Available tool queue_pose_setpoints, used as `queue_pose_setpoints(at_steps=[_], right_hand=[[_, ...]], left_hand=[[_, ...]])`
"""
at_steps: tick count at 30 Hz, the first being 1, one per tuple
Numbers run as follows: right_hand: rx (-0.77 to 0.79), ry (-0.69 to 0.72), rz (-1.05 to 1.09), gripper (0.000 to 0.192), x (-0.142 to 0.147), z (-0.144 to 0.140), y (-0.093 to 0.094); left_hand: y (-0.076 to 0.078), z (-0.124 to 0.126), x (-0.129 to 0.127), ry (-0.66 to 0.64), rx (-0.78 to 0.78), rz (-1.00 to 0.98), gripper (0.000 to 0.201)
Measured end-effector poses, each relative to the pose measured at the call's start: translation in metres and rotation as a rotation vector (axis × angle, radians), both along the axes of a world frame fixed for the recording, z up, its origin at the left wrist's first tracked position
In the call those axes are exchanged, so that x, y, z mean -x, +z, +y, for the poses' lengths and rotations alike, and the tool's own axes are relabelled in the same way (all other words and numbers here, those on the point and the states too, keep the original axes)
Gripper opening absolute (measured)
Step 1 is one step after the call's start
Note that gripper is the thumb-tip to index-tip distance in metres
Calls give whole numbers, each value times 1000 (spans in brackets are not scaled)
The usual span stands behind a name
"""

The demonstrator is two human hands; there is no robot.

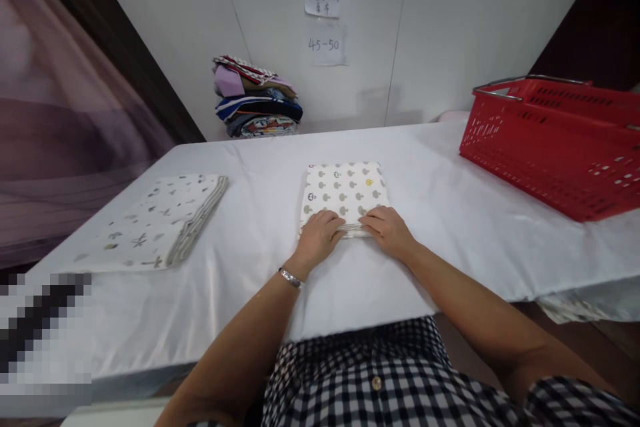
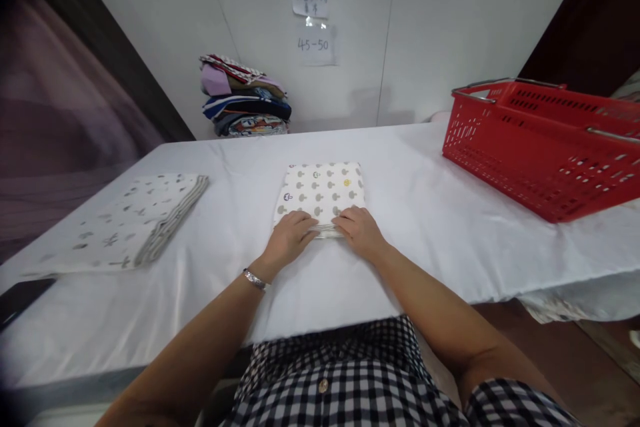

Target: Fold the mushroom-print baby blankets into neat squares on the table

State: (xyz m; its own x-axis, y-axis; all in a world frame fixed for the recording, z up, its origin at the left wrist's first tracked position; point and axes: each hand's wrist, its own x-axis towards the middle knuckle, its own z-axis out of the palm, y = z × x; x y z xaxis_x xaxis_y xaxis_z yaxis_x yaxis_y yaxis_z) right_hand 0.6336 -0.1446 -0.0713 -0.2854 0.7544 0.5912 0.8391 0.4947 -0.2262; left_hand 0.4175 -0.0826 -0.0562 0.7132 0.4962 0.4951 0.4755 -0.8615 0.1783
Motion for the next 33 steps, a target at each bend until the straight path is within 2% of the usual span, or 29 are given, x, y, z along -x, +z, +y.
queue_pose_setpoints(at_steps=[6, 10, 15, 22, 33], right_hand=[[-38, -14, 23, 22, 2, -1, 3], [-100, -56, 30, 22, 4, -2, 6], [-99, -108, -28, 21, 6, -1, 2], [-1, -69, -69, 20, 3, 2, -2], [75, -20, -102, 21, 1, -6, 5]], left_hand=[[1, 0, -4, 21, -71, 1, 17], [5, 1, -5, 53, -180, 12, 18], [2, 2, -7, 79, -273, 84, 18], [-4, -3, -7, 117, -265, 142, 15], [3, -4, -4, 95, -125, 137, 13]])
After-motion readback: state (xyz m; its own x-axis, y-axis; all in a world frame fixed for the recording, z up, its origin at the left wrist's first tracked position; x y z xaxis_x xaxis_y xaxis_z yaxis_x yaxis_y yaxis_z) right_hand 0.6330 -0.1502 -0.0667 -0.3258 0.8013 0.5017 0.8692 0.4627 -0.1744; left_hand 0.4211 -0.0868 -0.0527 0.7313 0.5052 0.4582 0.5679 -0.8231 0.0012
